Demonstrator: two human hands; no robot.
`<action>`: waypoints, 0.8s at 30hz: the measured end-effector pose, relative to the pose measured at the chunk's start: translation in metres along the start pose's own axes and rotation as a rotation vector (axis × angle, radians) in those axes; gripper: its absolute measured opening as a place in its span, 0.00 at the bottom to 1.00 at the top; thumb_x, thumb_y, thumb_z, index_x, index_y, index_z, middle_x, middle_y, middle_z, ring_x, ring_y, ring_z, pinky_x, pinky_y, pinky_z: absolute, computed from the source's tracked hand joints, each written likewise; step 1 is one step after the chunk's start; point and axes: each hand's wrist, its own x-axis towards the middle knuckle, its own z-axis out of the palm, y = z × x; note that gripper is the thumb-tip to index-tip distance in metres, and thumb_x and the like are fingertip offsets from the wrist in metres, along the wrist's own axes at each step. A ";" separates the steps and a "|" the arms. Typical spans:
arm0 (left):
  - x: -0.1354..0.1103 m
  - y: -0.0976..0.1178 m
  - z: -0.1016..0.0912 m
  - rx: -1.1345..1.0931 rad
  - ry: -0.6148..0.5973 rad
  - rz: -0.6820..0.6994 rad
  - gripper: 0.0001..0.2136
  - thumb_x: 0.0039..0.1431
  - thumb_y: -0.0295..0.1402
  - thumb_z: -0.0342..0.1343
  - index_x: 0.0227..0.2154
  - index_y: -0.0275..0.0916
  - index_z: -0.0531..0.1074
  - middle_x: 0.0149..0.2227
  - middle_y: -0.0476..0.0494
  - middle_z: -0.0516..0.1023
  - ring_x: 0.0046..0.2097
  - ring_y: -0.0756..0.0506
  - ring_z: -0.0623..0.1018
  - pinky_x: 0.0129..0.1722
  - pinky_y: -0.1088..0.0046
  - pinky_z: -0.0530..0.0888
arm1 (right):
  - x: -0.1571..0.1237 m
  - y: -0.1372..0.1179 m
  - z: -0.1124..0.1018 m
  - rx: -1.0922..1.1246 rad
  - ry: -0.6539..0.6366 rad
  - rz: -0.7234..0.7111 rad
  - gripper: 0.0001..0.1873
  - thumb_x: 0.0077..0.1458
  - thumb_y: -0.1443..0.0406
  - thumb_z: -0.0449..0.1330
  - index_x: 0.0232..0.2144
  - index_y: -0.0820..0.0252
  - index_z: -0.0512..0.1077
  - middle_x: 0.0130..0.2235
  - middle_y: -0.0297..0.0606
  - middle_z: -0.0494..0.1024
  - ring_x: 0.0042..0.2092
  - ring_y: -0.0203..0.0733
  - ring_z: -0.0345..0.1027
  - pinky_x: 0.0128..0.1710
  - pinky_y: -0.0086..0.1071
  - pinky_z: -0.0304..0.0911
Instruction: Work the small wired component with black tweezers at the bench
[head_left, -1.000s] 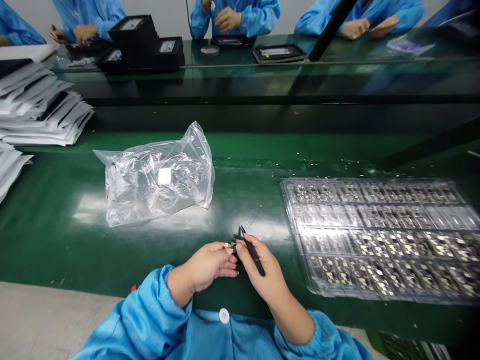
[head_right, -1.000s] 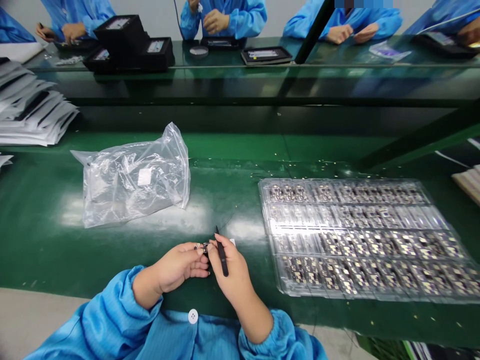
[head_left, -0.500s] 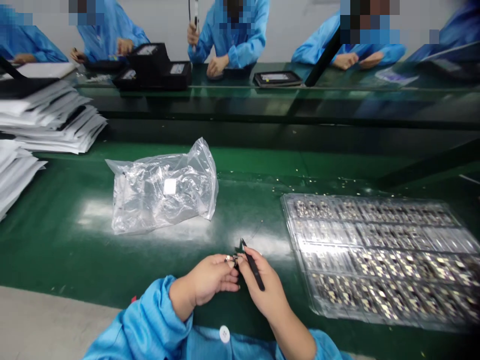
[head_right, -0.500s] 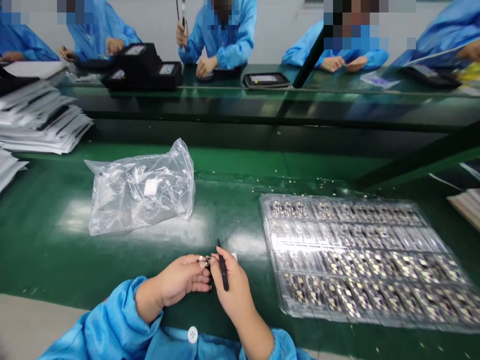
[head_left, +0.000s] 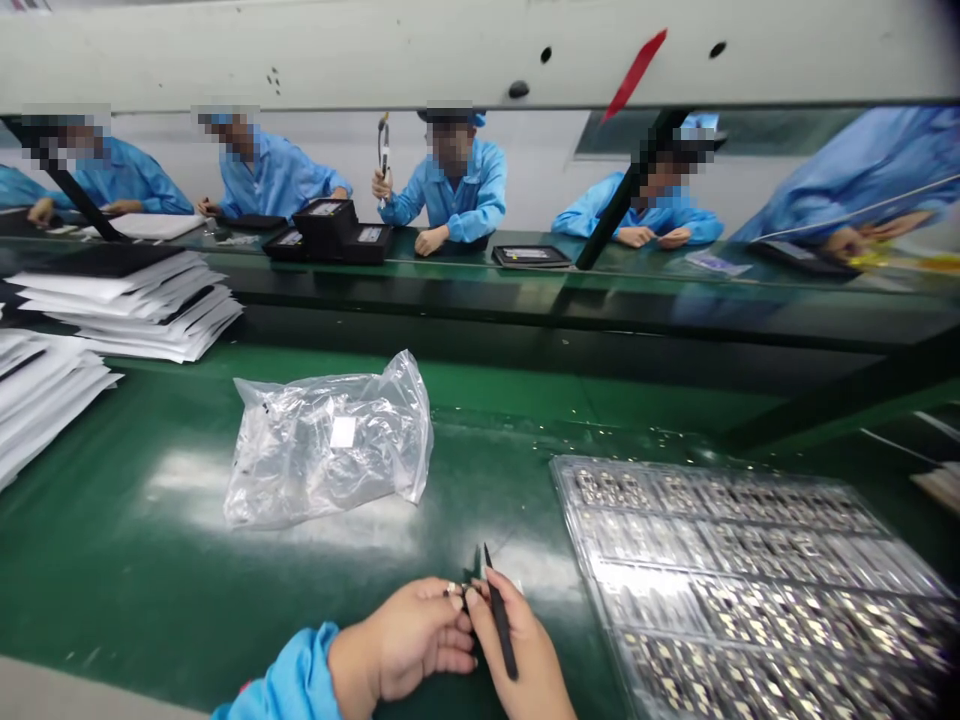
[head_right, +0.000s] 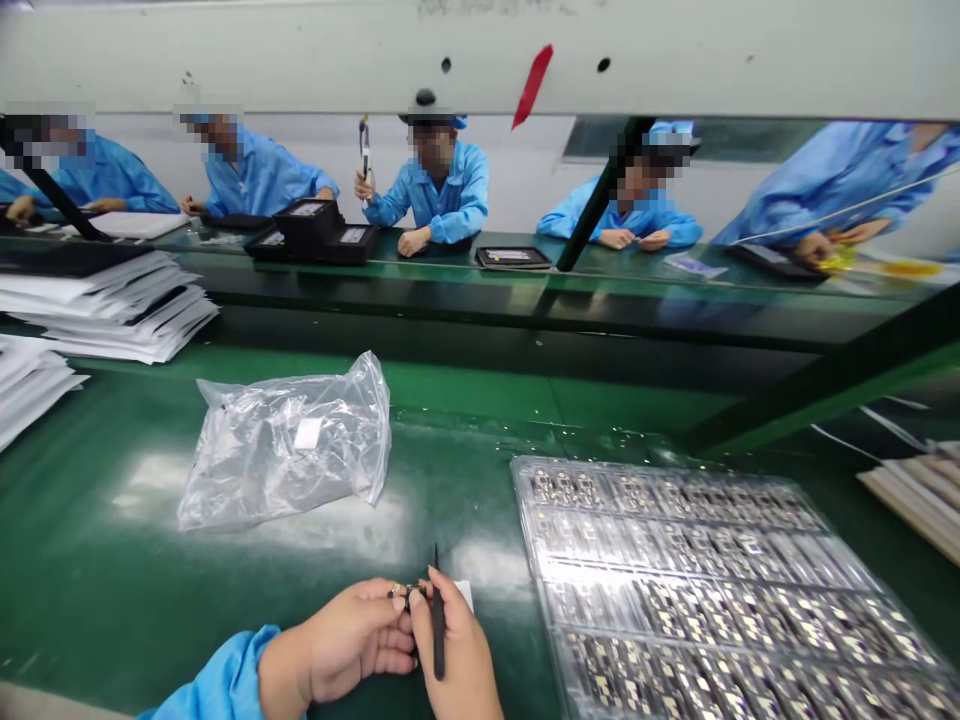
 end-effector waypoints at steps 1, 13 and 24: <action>0.000 0.000 0.000 -0.003 0.002 0.005 0.13 0.45 0.38 0.59 0.29 0.35 0.66 0.26 0.46 0.70 0.27 0.51 0.71 0.33 0.72 0.65 | 0.001 0.000 0.000 -0.008 -0.004 0.000 0.20 0.53 0.55 0.52 0.44 0.63 0.67 0.40 0.44 0.76 0.41 0.45 0.71 0.40 0.32 0.68; 0.003 -0.003 -0.004 -0.032 -0.019 0.020 0.12 0.48 0.38 0.57 0.30 0.34 0.67 0.26 0.46 0.69 0.27 0.51 0.71 0.32 0.72 0.65 | -0.002 0.009 -0.002 -0.011 -0.045 0.000 0.20 0.54 0.54 0.53 0.43 0.61 0.68 0.42 0.42 0.75 0.44 0.44 0.69 0.42 0.28 0.66; 0.002 -0.004 -0.005 -0.077 0.008 -0.004 0.11 0.52 0.38 0.54 0.31 0.34 0.65 0.28 0.44 0.70 0.28 0.50 0.72 0.33 0.71 0.66 | 0.000 0.018 0.000 -0.093 -0.042 -0.073 0.20 0.55 0.55 0.51 0.44 0.61 0.69 0.43 0.40 0.75 0.44 0.41 0.69 0.41 0.23 0.66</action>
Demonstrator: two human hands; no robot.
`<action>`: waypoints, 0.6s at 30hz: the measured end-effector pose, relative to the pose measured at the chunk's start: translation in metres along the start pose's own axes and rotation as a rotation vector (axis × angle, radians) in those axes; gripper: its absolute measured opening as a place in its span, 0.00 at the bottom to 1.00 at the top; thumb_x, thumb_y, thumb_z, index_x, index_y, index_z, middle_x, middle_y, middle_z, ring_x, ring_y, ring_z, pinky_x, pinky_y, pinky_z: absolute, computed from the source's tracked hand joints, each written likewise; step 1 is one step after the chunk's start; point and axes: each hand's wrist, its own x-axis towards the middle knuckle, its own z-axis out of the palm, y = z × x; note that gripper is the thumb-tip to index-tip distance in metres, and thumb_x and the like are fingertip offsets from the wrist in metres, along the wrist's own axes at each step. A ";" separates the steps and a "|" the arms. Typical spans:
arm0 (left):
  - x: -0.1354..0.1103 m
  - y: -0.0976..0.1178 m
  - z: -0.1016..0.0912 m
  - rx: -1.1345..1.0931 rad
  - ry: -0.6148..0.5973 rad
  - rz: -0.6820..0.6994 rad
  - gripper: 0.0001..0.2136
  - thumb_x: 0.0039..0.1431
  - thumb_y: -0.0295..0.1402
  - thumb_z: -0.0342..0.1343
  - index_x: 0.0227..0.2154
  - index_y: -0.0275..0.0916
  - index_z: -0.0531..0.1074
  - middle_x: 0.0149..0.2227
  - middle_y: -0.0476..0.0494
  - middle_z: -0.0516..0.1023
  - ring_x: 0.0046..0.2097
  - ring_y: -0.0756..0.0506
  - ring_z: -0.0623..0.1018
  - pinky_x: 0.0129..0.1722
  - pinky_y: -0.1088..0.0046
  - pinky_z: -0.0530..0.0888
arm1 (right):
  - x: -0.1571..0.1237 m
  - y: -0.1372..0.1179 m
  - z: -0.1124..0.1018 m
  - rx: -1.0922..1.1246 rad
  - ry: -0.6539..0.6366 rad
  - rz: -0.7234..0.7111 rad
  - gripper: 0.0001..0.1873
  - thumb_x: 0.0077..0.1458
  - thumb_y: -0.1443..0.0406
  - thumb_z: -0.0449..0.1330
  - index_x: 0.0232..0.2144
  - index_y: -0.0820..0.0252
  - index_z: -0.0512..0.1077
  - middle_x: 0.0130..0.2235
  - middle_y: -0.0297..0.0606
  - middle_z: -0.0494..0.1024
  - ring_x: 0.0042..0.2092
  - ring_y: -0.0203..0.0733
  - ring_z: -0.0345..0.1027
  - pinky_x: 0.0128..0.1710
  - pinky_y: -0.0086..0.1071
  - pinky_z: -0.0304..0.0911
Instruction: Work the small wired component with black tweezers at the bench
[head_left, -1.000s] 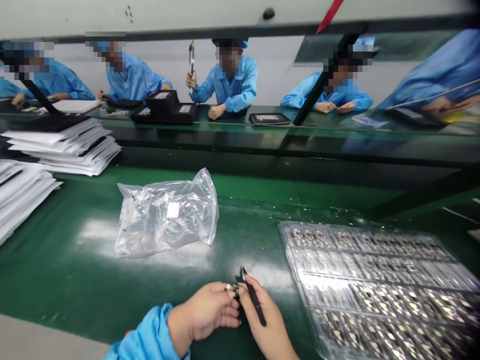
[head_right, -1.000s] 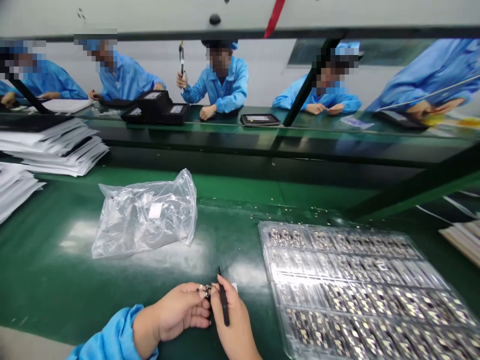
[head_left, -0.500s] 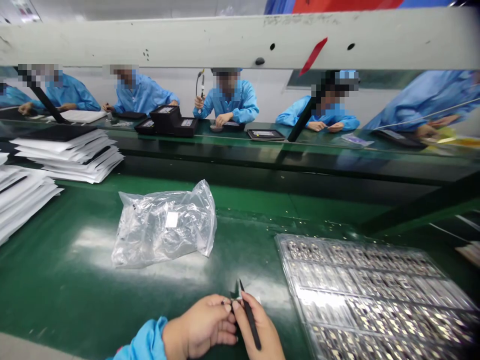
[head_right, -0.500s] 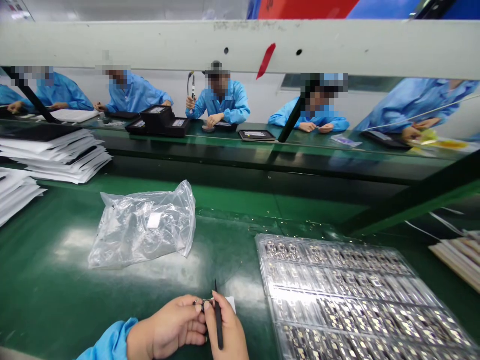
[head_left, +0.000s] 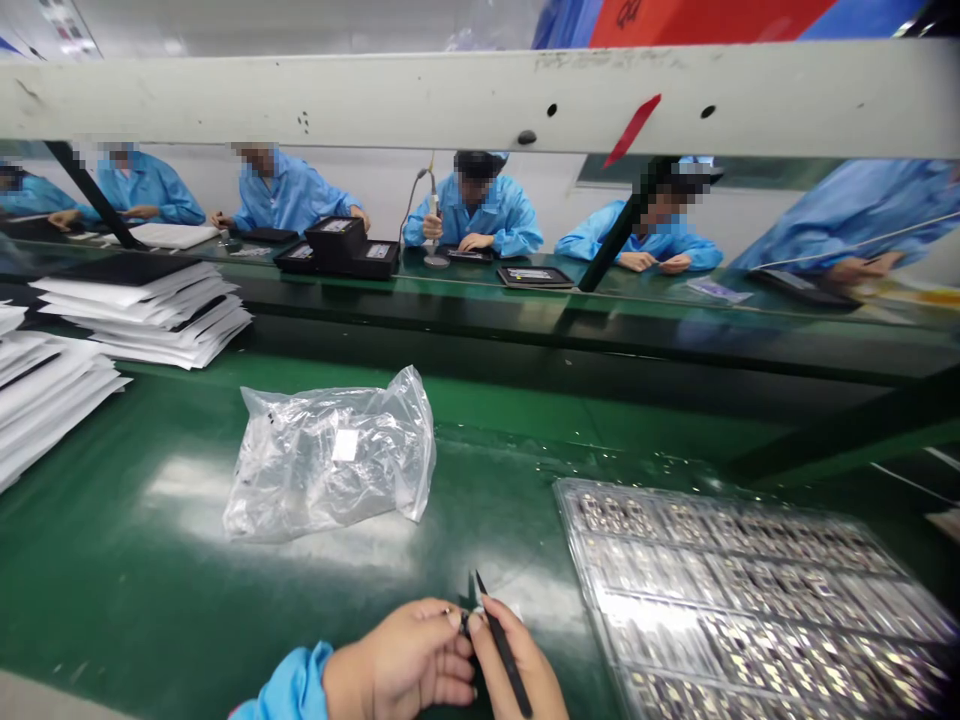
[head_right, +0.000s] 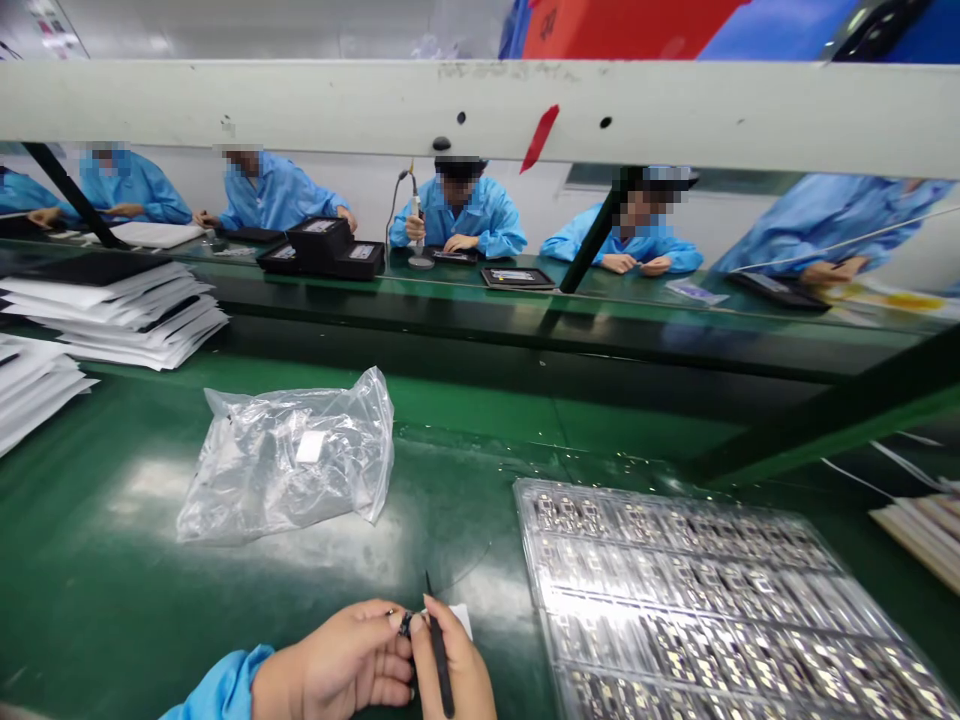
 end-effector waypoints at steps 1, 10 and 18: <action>0.001 0.000 -0.001 -0.001 -0.003 0.000 0.11 0.52 0.38 0.54 0.31 0.33 0.65 0.28 0.43 0.71 0.28 0.50 0.73 0.33 0.71 0.66 | 0.000 0.001 0.001 -0.010 0.007 -0.010 0.20 0.55 0.55 0.51 0.43 0.61 0.69 0.42 0.40 0.75 0.44 0.41 0.70 0.41 0.23 0.66; 0.002 0.003 0.002 0.004 -0.053 0.006 0.12 0.53 0.39 0.53 0.32 0.34 0.66 0.30 0.38 0.74 0.31 0.46 0.75 0.32 0.71 0.66 | 0.000 -0.002 0.007 -0.077 0.131 -0.110 0.20 0.56 0.56 0.50 0.40 0.66 0.71 0.39 0.44 0.77 0.39 0.41 0.72 0.39 0.24 0.67; 0.000 0.003 0.002 -0.011 -0.045 -0.006 0.12 0.52 0.39 0.53 0.32 0.34 0.67 0.28 0.41 0.73 0.30 0.47 0.75 0.32 0.71 0.66 | -0.003 0.005 0.010 -0.107 0.098 -0.118 0.19 0.57 0.58 0.50 0.42 0.66 0.70 0.41 0.44 0.75 0.42 0.41 0.71 0.42 0.24 0.66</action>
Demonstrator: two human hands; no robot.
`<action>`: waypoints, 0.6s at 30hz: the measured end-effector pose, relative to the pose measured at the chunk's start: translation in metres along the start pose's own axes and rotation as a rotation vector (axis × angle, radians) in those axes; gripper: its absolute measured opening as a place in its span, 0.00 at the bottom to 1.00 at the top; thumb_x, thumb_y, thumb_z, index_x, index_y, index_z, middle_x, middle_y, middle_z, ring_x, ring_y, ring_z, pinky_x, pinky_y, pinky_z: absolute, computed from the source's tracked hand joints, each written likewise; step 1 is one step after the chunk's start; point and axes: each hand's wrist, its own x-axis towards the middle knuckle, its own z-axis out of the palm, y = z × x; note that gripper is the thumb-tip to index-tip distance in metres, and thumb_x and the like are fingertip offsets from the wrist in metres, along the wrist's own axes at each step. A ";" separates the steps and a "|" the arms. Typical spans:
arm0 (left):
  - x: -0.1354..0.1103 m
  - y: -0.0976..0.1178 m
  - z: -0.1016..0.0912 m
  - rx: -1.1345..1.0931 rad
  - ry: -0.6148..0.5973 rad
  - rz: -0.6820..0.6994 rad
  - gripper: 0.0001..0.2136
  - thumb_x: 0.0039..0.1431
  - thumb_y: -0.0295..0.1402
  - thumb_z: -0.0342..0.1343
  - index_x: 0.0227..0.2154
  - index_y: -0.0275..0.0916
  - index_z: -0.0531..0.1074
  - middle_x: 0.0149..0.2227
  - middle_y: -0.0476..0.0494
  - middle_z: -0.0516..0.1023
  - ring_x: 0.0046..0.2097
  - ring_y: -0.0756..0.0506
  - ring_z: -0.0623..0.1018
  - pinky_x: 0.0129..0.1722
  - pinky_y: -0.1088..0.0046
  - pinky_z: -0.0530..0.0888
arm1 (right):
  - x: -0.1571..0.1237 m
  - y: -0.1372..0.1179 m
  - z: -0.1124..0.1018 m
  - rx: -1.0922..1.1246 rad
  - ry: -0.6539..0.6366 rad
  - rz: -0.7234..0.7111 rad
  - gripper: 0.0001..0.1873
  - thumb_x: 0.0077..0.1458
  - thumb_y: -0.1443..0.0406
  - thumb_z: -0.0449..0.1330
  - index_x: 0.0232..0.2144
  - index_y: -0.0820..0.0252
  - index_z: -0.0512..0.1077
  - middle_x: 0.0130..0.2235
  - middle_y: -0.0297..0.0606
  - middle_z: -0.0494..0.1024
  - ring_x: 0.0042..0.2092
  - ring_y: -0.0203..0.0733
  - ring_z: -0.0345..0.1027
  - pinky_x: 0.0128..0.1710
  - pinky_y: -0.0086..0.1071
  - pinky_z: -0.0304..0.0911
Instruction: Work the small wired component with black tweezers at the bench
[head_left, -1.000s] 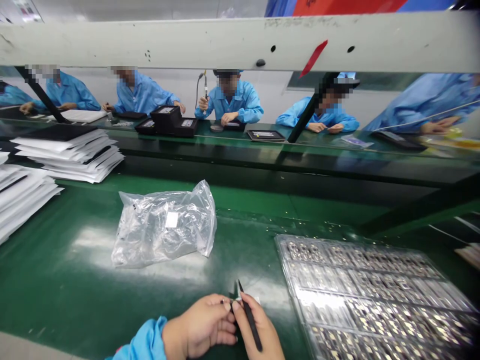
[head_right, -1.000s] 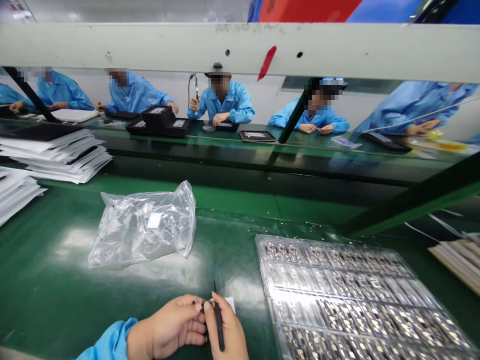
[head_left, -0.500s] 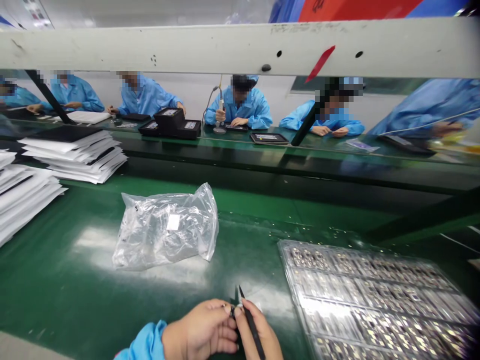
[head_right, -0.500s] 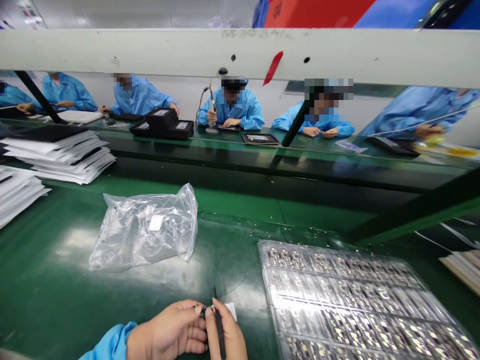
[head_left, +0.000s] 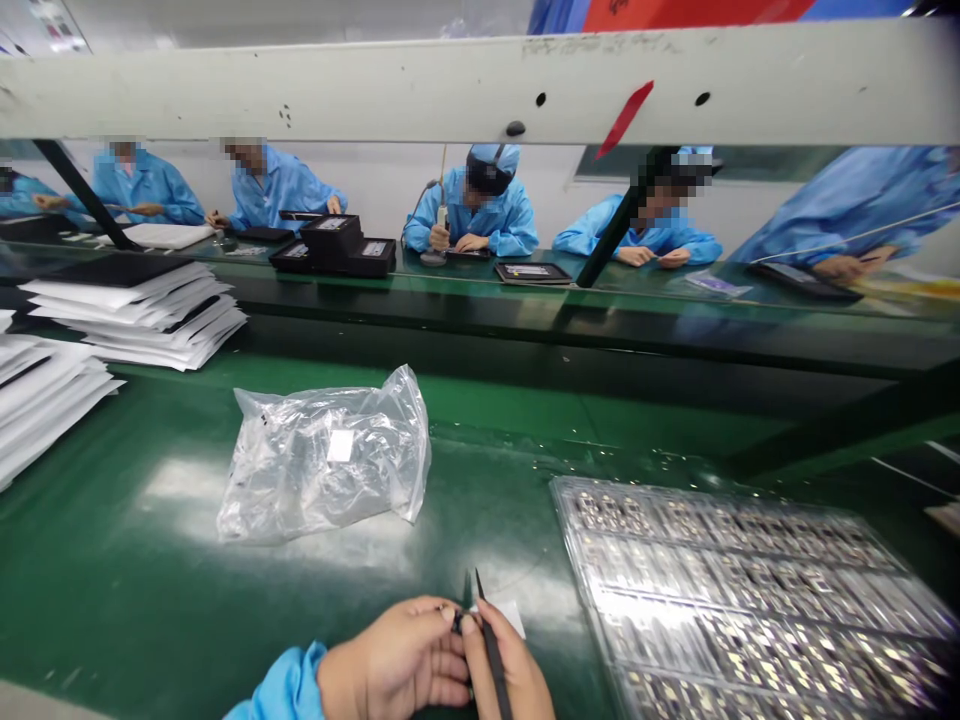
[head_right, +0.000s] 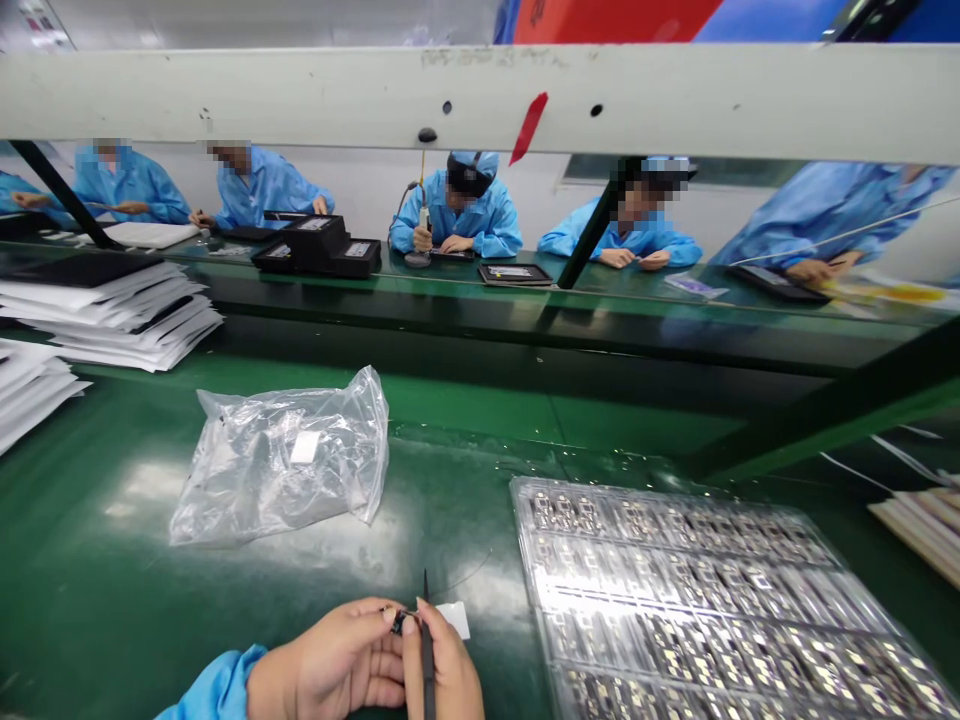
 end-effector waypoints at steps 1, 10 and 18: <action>0.000 0.000 0.000 0.000 0.000 0.002 0.11 0.53 0.39 0.53 0.32 0.34 0.67 0.28 0.41 0.73 0.30 0.47 0.75 0.33 0.71 0.66 | 0.000 0.000 0.000 -0.012 0.007 -0.005 0.19 0.57 0.58 0.50 0.42 0.67 0.70 0.41 0.44 0.76 0.41 0.41 0.71 0.42 0.25 0.66; 0.003 0.000 -0.002 -0.003 -0.023 0.003 0.12 0.53 0.39 0.51 0.33 0.33 0.67 0.28 0.40 0.73 0.29 0.46 0.75 0.34 0.69 0.66 | 0.000 0.004 0.005 -0.063 0.046 -0.046 0.18 0.57 0.58 0.50 0.40 0.65 0.71 0.39 0.44 0.76 0.39 0.41 0.72 0.40 0.24 0.67; 0.001 0.001 -0.001 0.005 -0.036 0.003 0.13 0.53 0.39 0.52 0.34 0.33 0.67 0.29 0.39 0.73 0.30 0.47 0.75 0.33 0.70 0.66 | 0.000 0.001 0.004 -0.053 0.037 -0.015 0.18 0.57 0.57 0.50 0.40 0.64 0.71 0.39 0.43 0.76 0.40 0.41 0.72 0.40 0.26 0.68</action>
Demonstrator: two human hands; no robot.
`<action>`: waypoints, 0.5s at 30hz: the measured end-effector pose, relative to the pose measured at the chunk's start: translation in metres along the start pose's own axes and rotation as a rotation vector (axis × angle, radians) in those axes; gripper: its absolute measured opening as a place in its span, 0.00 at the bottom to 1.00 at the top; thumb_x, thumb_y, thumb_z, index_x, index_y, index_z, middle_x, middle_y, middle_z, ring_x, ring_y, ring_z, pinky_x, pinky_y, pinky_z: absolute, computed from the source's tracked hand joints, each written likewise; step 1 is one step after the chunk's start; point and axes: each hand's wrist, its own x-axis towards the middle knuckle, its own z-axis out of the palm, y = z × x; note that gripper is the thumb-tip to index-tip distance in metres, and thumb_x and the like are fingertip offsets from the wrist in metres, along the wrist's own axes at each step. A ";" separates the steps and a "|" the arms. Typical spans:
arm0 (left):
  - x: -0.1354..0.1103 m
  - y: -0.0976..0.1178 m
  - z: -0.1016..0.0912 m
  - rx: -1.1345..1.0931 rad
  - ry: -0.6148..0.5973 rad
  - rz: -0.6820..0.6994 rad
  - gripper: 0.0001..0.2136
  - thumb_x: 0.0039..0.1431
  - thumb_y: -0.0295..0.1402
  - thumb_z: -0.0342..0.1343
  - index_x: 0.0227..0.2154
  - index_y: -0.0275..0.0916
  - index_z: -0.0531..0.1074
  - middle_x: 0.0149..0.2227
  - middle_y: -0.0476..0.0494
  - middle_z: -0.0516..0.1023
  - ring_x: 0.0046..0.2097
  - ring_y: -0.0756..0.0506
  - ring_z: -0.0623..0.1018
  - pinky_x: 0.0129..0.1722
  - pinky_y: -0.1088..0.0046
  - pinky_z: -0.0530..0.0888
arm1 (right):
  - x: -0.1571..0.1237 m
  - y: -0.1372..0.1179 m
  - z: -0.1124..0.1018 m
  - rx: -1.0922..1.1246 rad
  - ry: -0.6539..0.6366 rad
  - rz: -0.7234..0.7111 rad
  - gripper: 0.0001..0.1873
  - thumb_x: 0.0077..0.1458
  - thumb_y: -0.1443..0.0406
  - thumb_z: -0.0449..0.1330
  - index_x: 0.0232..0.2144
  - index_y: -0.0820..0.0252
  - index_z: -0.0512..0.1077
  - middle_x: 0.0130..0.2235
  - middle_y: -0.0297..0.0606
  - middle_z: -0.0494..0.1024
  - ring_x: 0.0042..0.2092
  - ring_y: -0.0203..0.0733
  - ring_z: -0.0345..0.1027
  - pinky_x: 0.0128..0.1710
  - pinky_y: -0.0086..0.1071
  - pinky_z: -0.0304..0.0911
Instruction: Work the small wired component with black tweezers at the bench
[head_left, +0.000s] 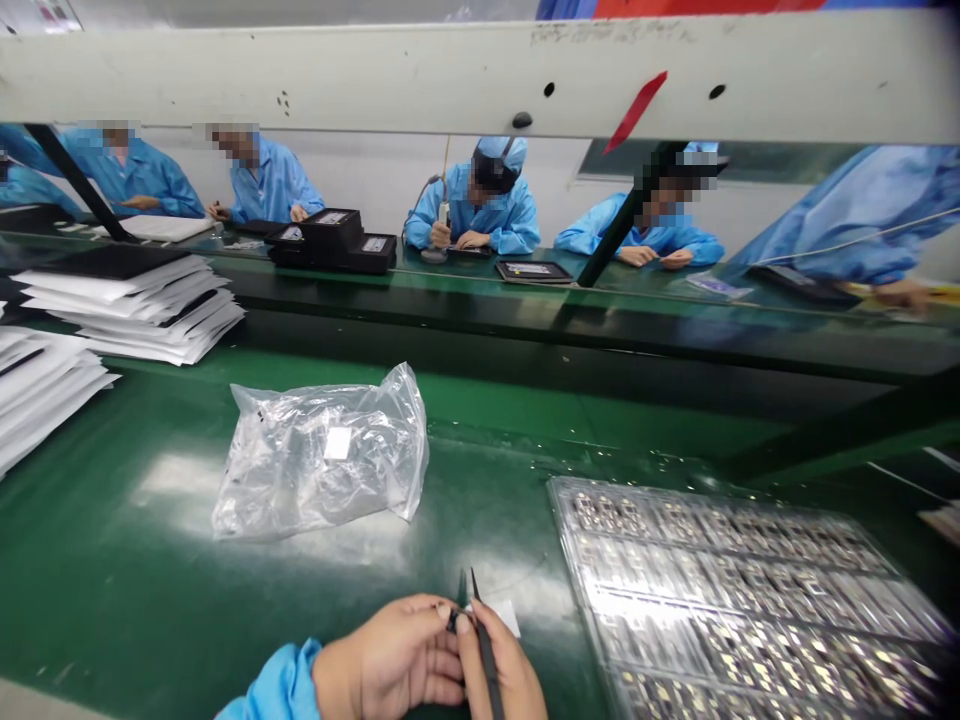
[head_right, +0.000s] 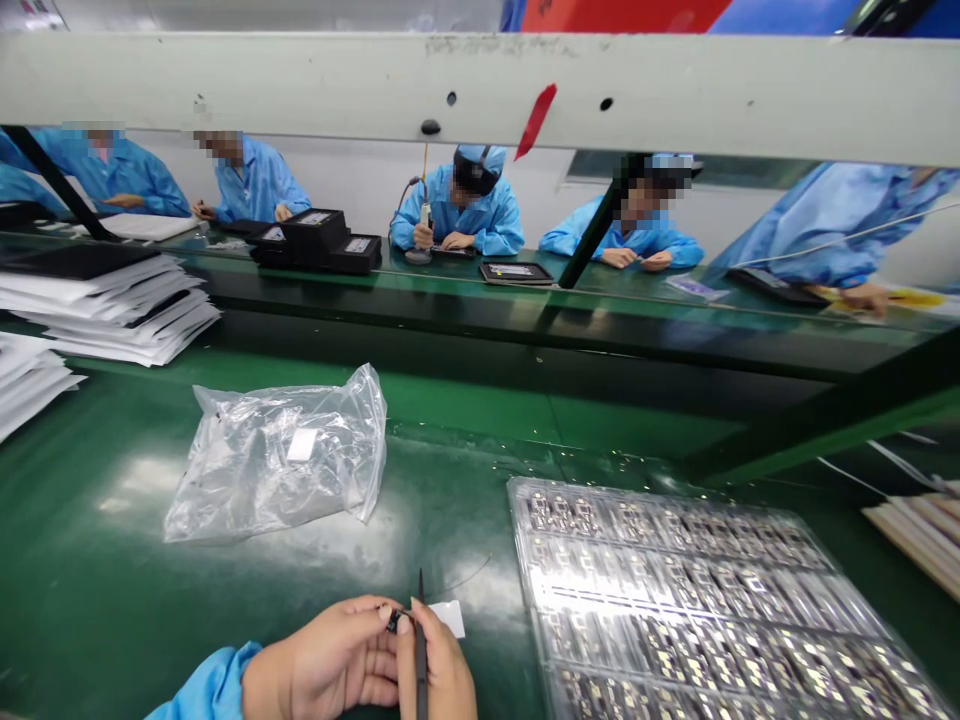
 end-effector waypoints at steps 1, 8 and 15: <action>0.000 0.000 0.000 0.000 0.001 0.000 0.13 0.53 0.39 0.52 0.34 0.33 0.67 0.29 0.40 0.73 0.30 0.47 0.75 0.33 0.70 0.66 | 0.000 0.000 0.000 0.003 -0.003 0.007 0.18 0.57 0.57 0.50 0.40 0.63 0.71 0.39 0.42 0.76 0.40 0.41 0.72 0.40 0.26 0.68; 0.000 0.000 -0.001 -0.014 0.008 -0.002 0.12 0.53 0.39 0.52 0.34 0.33 0.67 0.28 0.40 0.73 0.30 0.47 0.75 0.33 0.69 0.66 | -0.001 0.001 -0.001 0.015 -0.009 0.018 0.18 0.57 0.57 0.50 0.41 0.64 0.71 0.40 0.43 0.76 0.41 0.42 0.71 0.41 0.27 0.67; 0.000 0.001 0.001 -0.008 0.008 -0.010 0.13 0.53 0.39 0.51 0.34 0.33 0.66 0.28 0.40 0.73 0.29 0.47 0.75 0.33 0.69 0.66 | -0.002 -0.001 -0.001 0.011 -0.023 0.032 0.19 0.57 0.56 0.50 0.41 0.63 0.71 0.40 0.42 0.76 0.41 0.42 0.71 0.41 0.27 0.68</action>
